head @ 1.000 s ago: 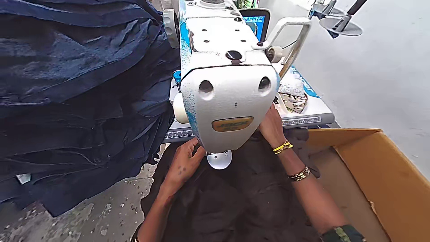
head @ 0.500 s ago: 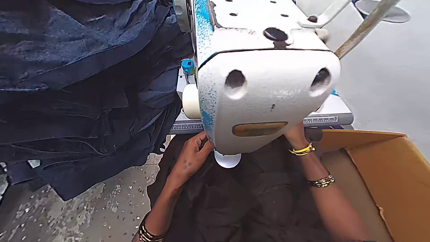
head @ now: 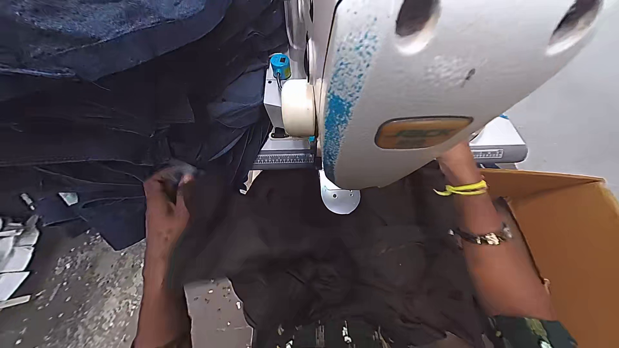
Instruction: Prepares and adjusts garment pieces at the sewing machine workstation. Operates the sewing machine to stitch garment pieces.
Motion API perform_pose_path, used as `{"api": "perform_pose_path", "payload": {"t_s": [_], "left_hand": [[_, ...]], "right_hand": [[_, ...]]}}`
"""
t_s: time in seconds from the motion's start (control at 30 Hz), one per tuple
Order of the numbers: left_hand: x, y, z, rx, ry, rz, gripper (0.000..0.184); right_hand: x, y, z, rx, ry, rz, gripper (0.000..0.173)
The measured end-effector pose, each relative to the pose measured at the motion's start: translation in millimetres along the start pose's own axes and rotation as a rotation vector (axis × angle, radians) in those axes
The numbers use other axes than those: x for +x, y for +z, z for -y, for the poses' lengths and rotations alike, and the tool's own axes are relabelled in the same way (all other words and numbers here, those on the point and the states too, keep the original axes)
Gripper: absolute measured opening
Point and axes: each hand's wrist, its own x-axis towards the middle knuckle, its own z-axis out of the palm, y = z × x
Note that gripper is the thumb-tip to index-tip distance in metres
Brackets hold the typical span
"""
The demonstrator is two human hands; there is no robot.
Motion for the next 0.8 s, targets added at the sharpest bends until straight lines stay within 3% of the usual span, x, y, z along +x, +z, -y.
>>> {"api": "perform_pose_path", "payload": {"t_s": [0.03, 0.1, 0.2, 0.27, 0.37, 0.43, 0.6, 0.7, 0.8], "left_hand": [[-8.2, -1.1, 4.5, 0.007, 0.020, 0.076, 0.050], [-47.9, 4.1, 5.7, -0.012, 0.118, 0.312, 0.082], [-112.1, 26.4, 11.1, -0.043, 0.153, 0.626, 0.106], [-143.1, 44.2, 16.5, 0.064, 0.135, 0.739, 0.102], [-153.6, 70.0, 23.9, 0.174, 0.127, 0.624, 0.054], [-137.9, 64.9, 19.9, 0.229, 0.138, 0.497, 0.031], [-68.7, 26.9, -5.3, 0.218, 0.062, 0.096, 0.034], [-42.4, 9.0, 8.1, 0.224, -0.028, 0.022, 0.045], [-34.9, 20.5, 20.0, 0.096, -0.315, -0.052, 0.046]], "right_hand": [[-10.1, -2.7, 4.8, 0.102, 0.046, 0.053, 0.020], [-31.2, -0.9, 20.9, 0.137, 0.019, 0.117, 0.018], [-60.4, 24.8, 39.0, -0.125, -0.432, -0.024, 0.014], [-74.7, 41.0, 46.4, -0.231, -0.768, -0.080, 0.017], [-81.4, 59.5, 58.7, -0.321, -1.096, -0.041, 0.016], [-76.1, 66.8, 67.7, -0.401, -1.097, -0.033, 0.018], [-71.2, 57.9, 71.7, -0.305, -0.997, -0.004, 0.010], [-91.6, 18.6, 57.6, -0.118, -0.749, 0.035, 0.016], [-127.8, -44.0, 26.9, -0.200, -0.384, 0.060, 0.018]]}}
